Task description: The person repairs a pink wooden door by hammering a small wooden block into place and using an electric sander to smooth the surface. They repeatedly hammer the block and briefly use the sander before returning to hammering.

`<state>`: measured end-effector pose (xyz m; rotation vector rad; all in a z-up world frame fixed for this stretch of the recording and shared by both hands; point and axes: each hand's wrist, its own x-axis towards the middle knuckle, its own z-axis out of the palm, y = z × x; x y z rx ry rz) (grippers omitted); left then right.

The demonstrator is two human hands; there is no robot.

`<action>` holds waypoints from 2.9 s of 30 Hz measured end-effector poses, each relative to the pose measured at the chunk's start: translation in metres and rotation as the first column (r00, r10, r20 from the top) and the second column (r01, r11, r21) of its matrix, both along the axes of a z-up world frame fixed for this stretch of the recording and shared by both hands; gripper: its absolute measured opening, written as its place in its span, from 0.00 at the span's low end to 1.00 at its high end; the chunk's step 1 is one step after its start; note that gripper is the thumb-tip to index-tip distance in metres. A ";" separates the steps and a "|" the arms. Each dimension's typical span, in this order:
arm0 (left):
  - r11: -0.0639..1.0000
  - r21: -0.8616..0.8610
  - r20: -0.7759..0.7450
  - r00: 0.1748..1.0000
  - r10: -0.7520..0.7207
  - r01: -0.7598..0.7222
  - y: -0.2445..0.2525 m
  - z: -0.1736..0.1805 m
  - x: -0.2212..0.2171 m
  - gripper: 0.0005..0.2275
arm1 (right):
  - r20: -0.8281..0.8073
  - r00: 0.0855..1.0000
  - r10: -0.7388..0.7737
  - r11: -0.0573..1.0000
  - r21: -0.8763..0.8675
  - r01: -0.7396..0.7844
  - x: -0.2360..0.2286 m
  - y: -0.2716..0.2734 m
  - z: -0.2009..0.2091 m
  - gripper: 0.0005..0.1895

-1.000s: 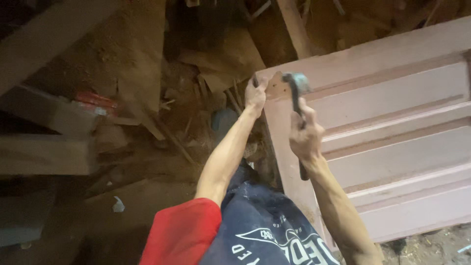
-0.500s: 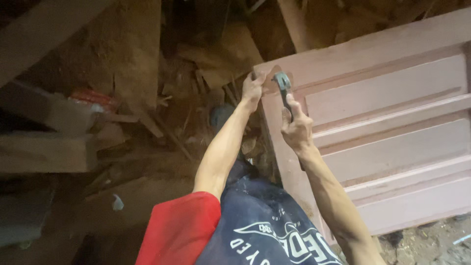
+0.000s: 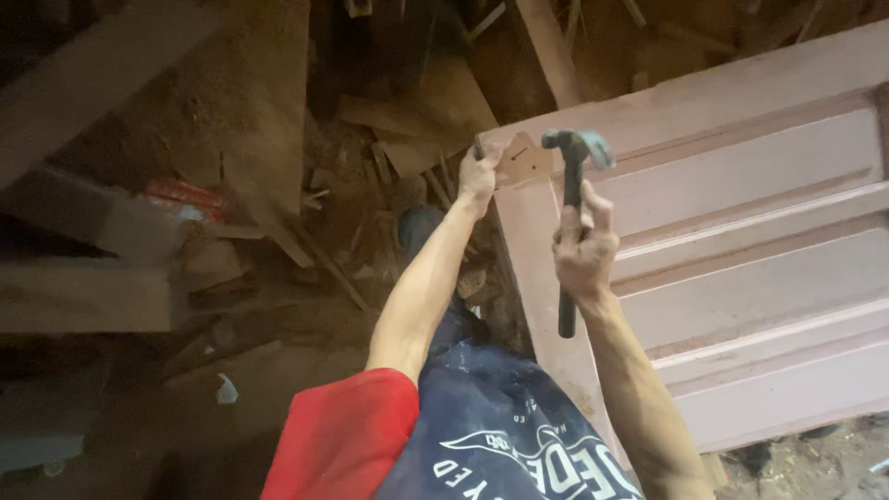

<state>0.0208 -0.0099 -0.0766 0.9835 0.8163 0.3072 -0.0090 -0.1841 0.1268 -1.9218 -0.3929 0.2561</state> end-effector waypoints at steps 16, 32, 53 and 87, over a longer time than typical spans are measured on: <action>0.272 0.961 0.044 0.999 0.015 -0.047 -0.015 0.075 -0.017 0.05 | -0.191 0.981 -0.028 0.999 0.034 0.035 -0.005 -0.001 -0.028 0.22; 0.251 0.968 -0.006 1.000 0.000 0.006 -0.017 0.065 -0.018 0.06 | 0.440 0.883 0.161 0.966 -0.256 -0.049 -0.011 0.003 -0.011 0.16; 0.261 0.963 0.059 0.997 0.044 -0.068 -0.006 0.057 -0.012 0.03 | 0.307 0.951 0.041 0.993 -0.120 -0.004 0.002 0.020 -0.005 0.17; 0.243 0.970 0.020 1.000 0.024 -0.026 -0.011 0.057 -0.024 0.05 | 0.399 0.917 -0.005 0.997 -0.069 0.036 -0.008 0.008 -0.021 0.17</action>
